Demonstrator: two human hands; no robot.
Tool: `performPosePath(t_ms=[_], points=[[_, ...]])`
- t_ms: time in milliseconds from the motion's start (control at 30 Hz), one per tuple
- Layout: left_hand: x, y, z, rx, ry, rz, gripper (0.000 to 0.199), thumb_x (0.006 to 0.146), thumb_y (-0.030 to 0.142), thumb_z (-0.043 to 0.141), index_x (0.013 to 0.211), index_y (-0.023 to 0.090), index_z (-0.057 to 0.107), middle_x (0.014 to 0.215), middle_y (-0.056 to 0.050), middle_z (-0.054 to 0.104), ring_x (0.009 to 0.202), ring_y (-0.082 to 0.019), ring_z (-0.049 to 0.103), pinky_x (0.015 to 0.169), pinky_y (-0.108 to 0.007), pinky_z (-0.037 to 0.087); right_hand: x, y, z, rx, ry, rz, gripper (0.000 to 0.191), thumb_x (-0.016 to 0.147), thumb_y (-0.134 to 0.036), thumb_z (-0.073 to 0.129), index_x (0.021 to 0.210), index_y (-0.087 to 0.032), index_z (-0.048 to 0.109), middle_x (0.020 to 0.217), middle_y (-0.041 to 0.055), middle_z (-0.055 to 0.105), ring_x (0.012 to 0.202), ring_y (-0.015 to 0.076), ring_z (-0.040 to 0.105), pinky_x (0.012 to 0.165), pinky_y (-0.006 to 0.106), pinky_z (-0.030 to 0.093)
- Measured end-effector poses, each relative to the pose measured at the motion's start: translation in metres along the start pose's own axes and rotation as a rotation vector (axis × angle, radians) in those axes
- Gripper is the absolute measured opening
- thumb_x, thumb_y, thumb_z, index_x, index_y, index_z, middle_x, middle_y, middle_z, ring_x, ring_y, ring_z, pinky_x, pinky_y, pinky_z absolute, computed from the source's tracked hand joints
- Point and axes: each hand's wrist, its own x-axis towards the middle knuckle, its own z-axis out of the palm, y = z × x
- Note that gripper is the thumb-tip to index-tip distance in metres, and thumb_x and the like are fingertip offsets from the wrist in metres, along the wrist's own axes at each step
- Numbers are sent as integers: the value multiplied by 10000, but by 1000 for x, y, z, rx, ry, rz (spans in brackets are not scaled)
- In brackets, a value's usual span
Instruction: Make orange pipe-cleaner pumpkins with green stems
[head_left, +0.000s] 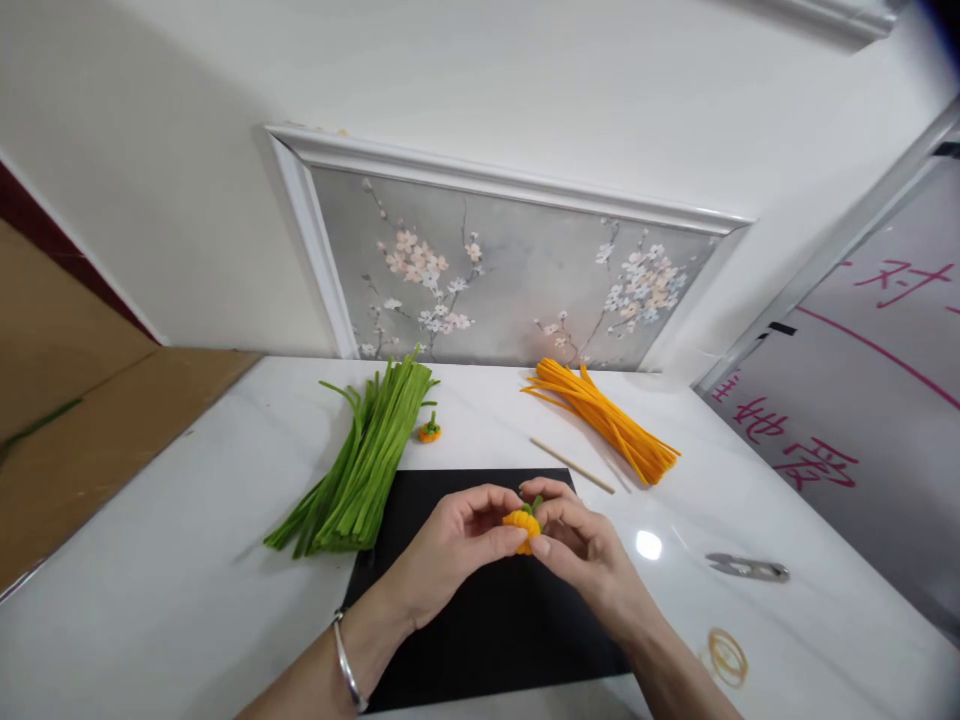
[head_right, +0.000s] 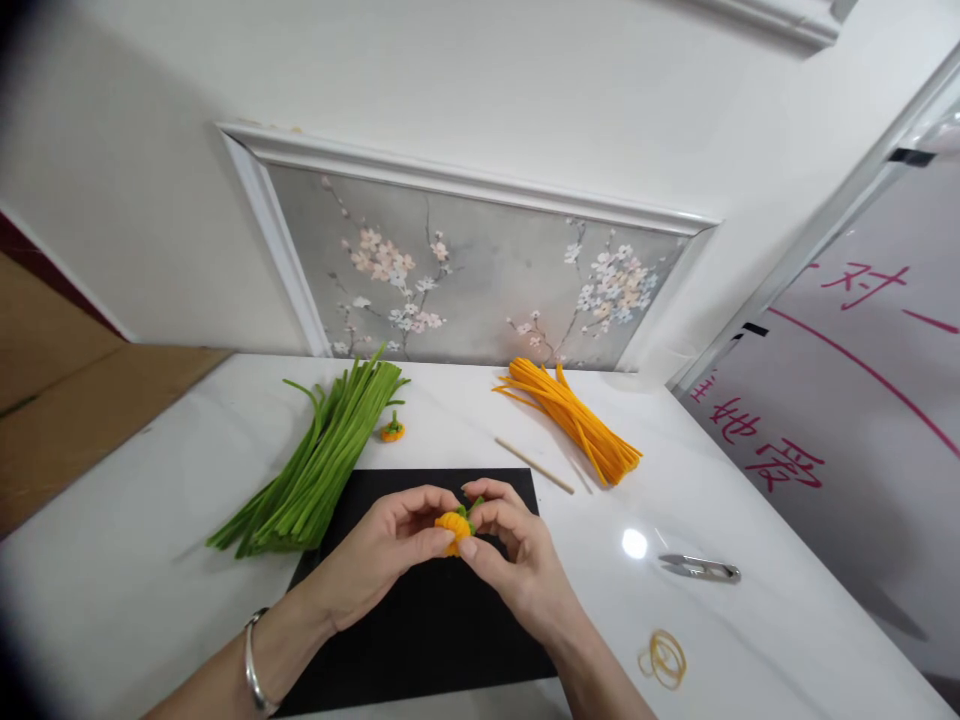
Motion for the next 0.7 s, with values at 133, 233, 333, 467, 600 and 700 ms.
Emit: performPosePath(t_ms=[133,233,333,467,600,700], points=[[-1,-1,0,-55,-44,-89,192,733,216,756,896,147,681,841,-16,634,759,-112,574,724,-228,459,0,1,-1,-41,-22,-1,156,794,-363,705,814,-211,675,1238,89,499,1175,254,493,937,354,452],[-1,1,-1,-44,-57,-96,177,719,219,761,853,141,675,796,-6,613,727,-111,548,699,-231,436,0,1,-1,-32,-50,-11,152,794,-360,706,826,-216,671,1230,90,503,1162,253,505,940,371,452],[-2,5,-1,12,-86,-67,143,738,233,742,818,148,660,774,10,587,712,-106,523,685,-226,415,0,-1,-2,-21,-79,-35,141,801,-353,701,841,-221,667,1240,89,498,1163,253,507,960,389,440],[-2,13,2,133,-97,-26,133,759,211,714,855,167,632,799,20,561,744,-111,519,704,-228,414,0,-5,-5,-32,-111,-95,168,802,-359,703,901,-228,666,1251,93,496,1203,262,480,1025,427,386],[-3,19,5,205,-91,23,232,759,160,694,958,195,580,888,14,550,829,-126,532,773,-253,436,2,-4,-9,-8,-123,-116,273,771,-348,739,1007,-244,651,1287,87,461,1172,255,501,1009,422,401],[-4,20,6,254,-61,59,292,762,145,673,1009,216,533,871,26,507,803,-118,520,747,-247,451,2,-3,-12,-26,-93,-128,332,789,-360,720,1090,-256,627,1317,92,456,1139,244,516,956,395,440]])
